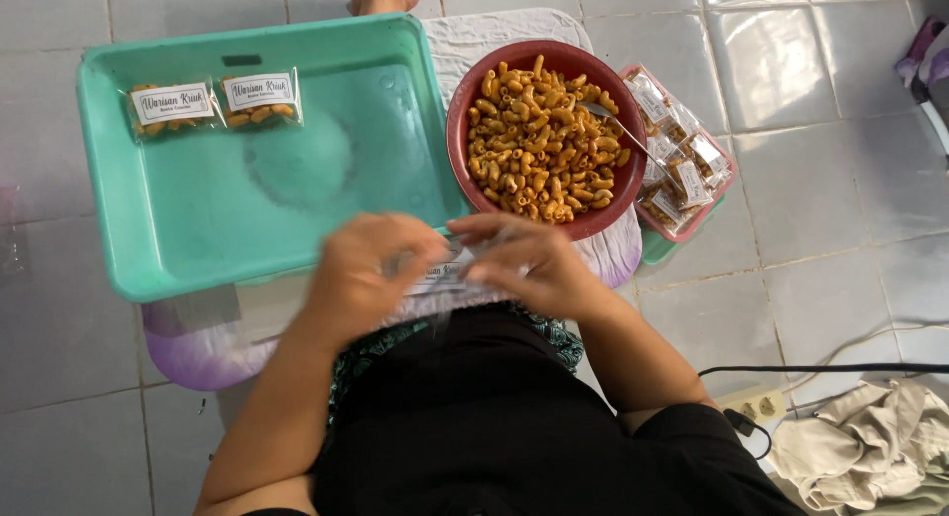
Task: Manually filling small plastic bags with macaroni snacks using a spoon and arranging them on a tray.
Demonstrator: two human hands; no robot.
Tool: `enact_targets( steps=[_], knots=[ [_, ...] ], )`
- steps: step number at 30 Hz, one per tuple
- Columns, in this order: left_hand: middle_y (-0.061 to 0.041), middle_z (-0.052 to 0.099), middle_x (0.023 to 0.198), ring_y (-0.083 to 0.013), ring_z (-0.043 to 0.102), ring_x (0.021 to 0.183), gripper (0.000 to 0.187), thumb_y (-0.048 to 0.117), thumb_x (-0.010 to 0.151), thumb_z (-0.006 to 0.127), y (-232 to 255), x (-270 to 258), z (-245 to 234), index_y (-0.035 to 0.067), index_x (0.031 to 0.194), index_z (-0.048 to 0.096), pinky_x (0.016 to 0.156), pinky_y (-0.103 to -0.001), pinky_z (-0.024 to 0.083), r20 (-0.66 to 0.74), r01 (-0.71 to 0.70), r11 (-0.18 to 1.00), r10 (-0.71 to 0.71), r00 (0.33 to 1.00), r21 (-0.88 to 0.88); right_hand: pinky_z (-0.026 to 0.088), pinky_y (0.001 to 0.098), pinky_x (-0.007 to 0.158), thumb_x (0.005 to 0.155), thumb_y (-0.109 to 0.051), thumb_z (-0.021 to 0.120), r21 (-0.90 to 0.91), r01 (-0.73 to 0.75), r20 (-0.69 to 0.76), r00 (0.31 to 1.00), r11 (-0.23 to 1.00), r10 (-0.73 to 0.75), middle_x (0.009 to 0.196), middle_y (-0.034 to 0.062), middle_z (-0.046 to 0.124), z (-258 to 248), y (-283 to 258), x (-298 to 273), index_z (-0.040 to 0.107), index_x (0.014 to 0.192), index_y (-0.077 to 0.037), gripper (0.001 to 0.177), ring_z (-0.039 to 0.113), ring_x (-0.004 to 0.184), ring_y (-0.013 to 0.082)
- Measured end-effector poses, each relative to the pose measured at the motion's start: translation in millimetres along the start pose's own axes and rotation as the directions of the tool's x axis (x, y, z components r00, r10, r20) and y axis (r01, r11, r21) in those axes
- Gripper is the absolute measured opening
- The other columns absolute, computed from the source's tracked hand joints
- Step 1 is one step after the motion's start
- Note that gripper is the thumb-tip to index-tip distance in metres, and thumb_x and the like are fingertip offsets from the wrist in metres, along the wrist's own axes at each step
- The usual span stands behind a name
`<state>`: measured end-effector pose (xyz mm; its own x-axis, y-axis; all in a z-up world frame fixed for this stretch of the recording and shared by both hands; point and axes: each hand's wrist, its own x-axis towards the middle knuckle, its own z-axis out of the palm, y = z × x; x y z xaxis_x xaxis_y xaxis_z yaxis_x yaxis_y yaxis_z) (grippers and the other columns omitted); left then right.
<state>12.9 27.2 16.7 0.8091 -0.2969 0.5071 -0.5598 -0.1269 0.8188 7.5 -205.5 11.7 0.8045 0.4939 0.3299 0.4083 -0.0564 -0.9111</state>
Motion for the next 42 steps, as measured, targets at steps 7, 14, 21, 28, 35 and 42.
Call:
enact_targets(
  steps=[7, 14, 21, 28, 35, 42],
  knots=[
    [-0.018, 0.038, 0.160, -0.0211, 0.037, 0.146, 0.125, 0.059, 0.077, 0.083, -40, 0, 38, 0.013, 0.165, 0.008, 0.131, -0.042, 0.018, -0.087, -0.014, 0.750, -0.058, 0.995, -0.661, 0.061, 0.0309, 0.058, 0.104, -0.024, 0.060, 0.593, -0.173, -0.192, 0.918, 0.786, 0.346, 0.098, 0.0232, 0.070, 7, 27, -9, 0.073, 0.114, 0.005, 0.034, 0.068, 0.078, 0.0250],
    [-0.021, 0.055, 0.140, -0.0301, 0.046, 0.145, 0.090, 0.018, 0.094, 0.077, -28, 8, 74, 0.009, 0.161, 0.018, 0.127, -0.043, 0.031, -0.220, -0.113, 0.503, -0.158, 0.963, -0.857, 0.060, 0.0382, 0.059, 0.105, -0.018, 0.060, 0.583, -0.201, -0.209, 0.899, 0.787, 0.385, 0.087, 0.0230, 0.069, 34, 26, -3, 0.072, 0.116, 0.013, 0.035, 0.068, 0.070, 0.0280],
    [-0.012, 0.059, 0.094, -0.0366, 0.071, 0.112, 0.033, 0.011, 0.099, 0.054, -63, -2, 72, 0.013, 0.131, 0.050, 0.070, -0.039, 0.058, -0.136, -0.025, 0.209, -0.535, 0.834, -0.978, 0.058, 0.0369, 0.073, 0.104, -0.041, 0.044, 0.782, -0.242, -0.024, 0.909, 0.574, 0.416, 0.107, 0.0161, 0.069, 32, 35, -6, 0.069, 0.123, 0.009, 0.058, 0.068, 0.084, 0.0251],
    [-0.008, 0.057, 0.103, -0.0289, 0.072, 0.107, 0.040, 0.008, 0.092, 0.055, -40, 4, 65, 0.016, 0.131, 0.054, 0.116, -0.060, 0.048, -0.119, -0.063, 0.121, -0.537, 0.835, -0.991, 0.060, 0.0445, 0.059, 0.088, -0.003, 0.053, 0.482, -0.077, -0.215, 0.955, 0.873, 0.203, 0.095, 0.0287, 0.065, 28, 31, -8, 0.069, 0.116, 0.017, 0.038, 0.074, 0.060, 0.0368],
    [-0.007, 0.058, 0.098, -0.0267, 0.073, 0.102, 0.033, 0.010, 0.092, 0.054, -46, 3, 71, 0.014, 0.125, 0.056, 0.112, -0.052, 0.053, -0.131, -0.115, 0.064, -0.578, 0.805, -0.991, 0.059, 0.0264, 0.063, 0.083, -0.009, 0.087, 0.161, -0.234, -0.393, 0.876, 0.959, 0.280, 0.063, 0.0134, 0.073, 34, 29, -7, 0.079, 0.106, 0.001, 0.026, 0.076, 0.063, 0.0193],
    [0.000, 0.055, 0.091, -0.0189, 0.072, 0.091, 0.023, 0.015, 0.091, 0.059, -49, 4, 72, 0.018, 0.114, 0.058, 0.108, -0.044, 0.056, -0.086, -0.078, 0.045, -0.735, 0.672, -0.996, 0.058, 0.0294, 0.056, 0.090, -0.010, 0.083, -0.035, -0.205, -0.481, 0.862, 0.978, 0.163, 0.062, 0.0095, 0.074, 33, 31, -8, 0.083, 0.094, -0.007, 0.006, 0.074, 0.061, 0.0168]
  ],
)
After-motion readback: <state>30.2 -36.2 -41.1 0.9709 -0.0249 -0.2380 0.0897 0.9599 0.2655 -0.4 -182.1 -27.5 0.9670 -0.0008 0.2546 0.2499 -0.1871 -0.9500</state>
